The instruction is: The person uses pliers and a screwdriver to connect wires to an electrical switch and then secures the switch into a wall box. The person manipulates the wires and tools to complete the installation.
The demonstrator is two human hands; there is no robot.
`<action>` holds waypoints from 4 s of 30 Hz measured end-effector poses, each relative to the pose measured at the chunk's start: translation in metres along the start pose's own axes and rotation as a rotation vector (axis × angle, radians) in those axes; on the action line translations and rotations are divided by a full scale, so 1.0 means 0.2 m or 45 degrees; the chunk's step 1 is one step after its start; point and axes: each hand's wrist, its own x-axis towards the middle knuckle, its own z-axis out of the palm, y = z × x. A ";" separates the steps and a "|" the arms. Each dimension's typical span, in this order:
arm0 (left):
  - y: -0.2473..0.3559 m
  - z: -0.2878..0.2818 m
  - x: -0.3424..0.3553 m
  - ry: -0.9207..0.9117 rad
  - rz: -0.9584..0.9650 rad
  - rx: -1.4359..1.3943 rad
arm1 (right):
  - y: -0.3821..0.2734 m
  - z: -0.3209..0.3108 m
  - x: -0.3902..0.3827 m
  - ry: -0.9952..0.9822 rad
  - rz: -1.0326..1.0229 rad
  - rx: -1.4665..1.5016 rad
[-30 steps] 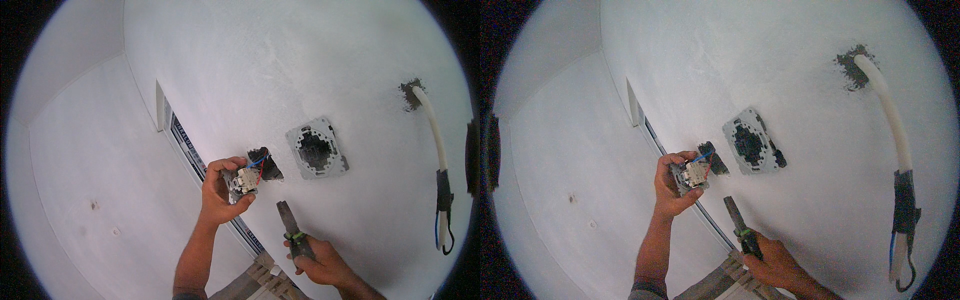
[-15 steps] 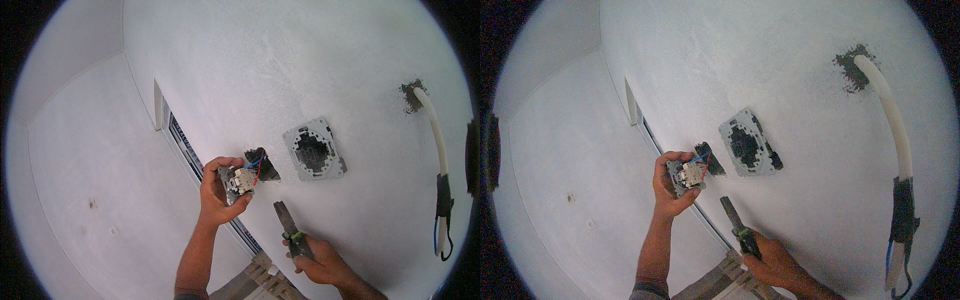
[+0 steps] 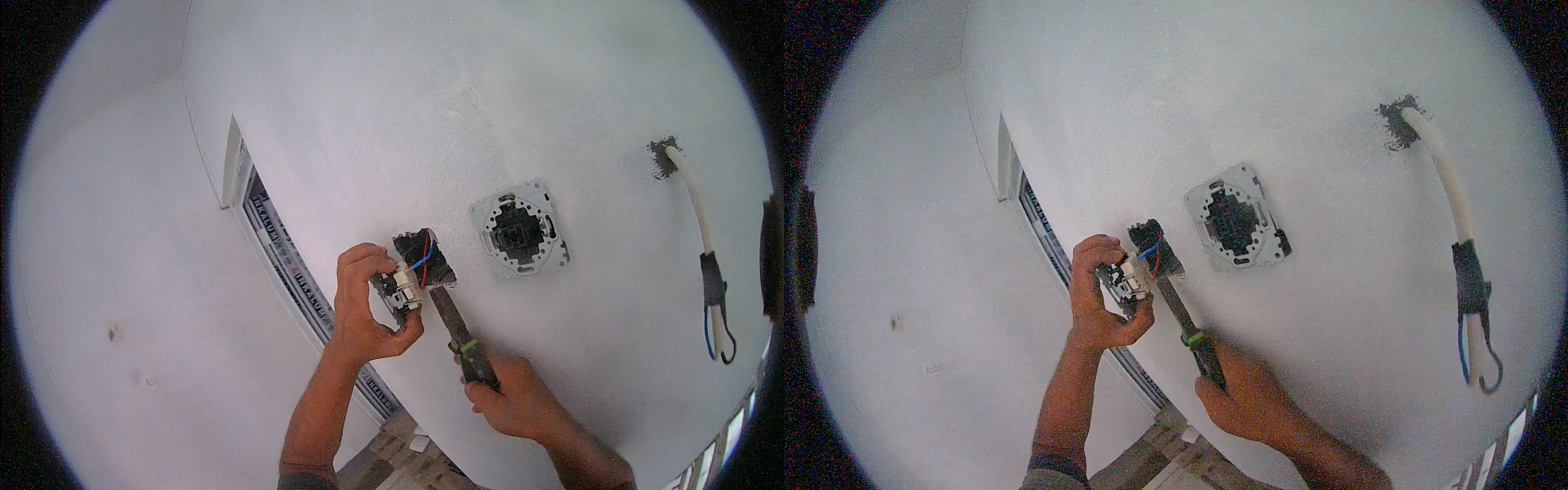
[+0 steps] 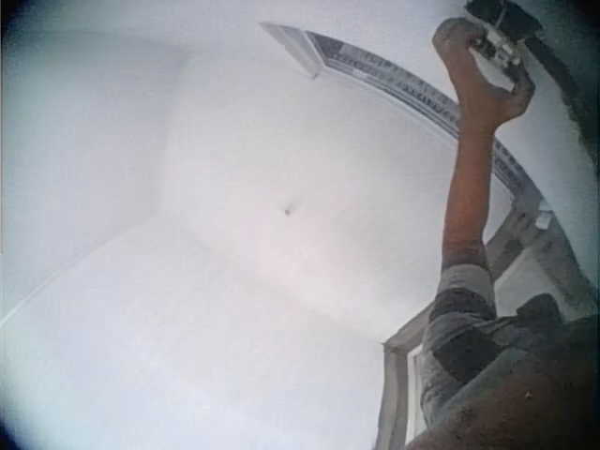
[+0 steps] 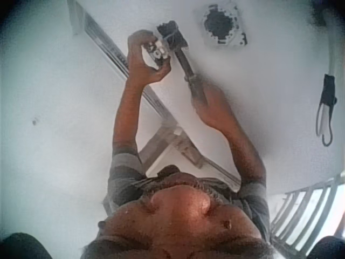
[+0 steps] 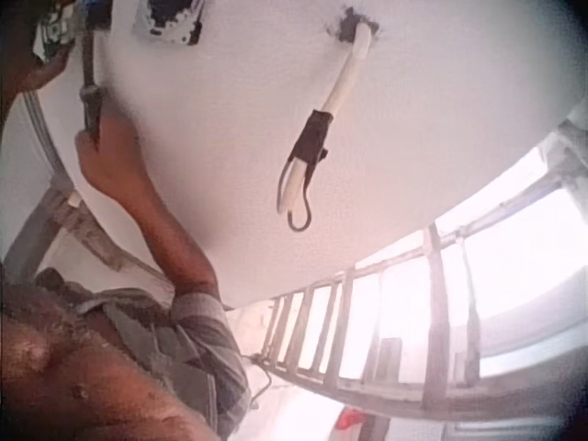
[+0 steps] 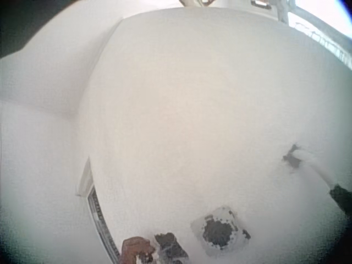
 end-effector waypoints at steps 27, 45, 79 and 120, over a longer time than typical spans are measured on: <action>-0.03 0.12 -0.04 0.180 0.049 -0.341 | -0.28 0.07 0.01 0.461 0.065 -0.603; 0.00 0.00 -0.01 0.078 0.180 -0.291 | -0.22 0.12 -0.01 0.392 0.120 -0.055; 0.30 -0.18 0.10 -0.410 -0.143 0.360 | -0.21 0.15 -0.03 0.436 -0.041 -0.181; 0.22 -0.28 0.24 -0.569 -0.488 -0.065 | -0.18 0.03 0.06 0.460 -0.207 0.002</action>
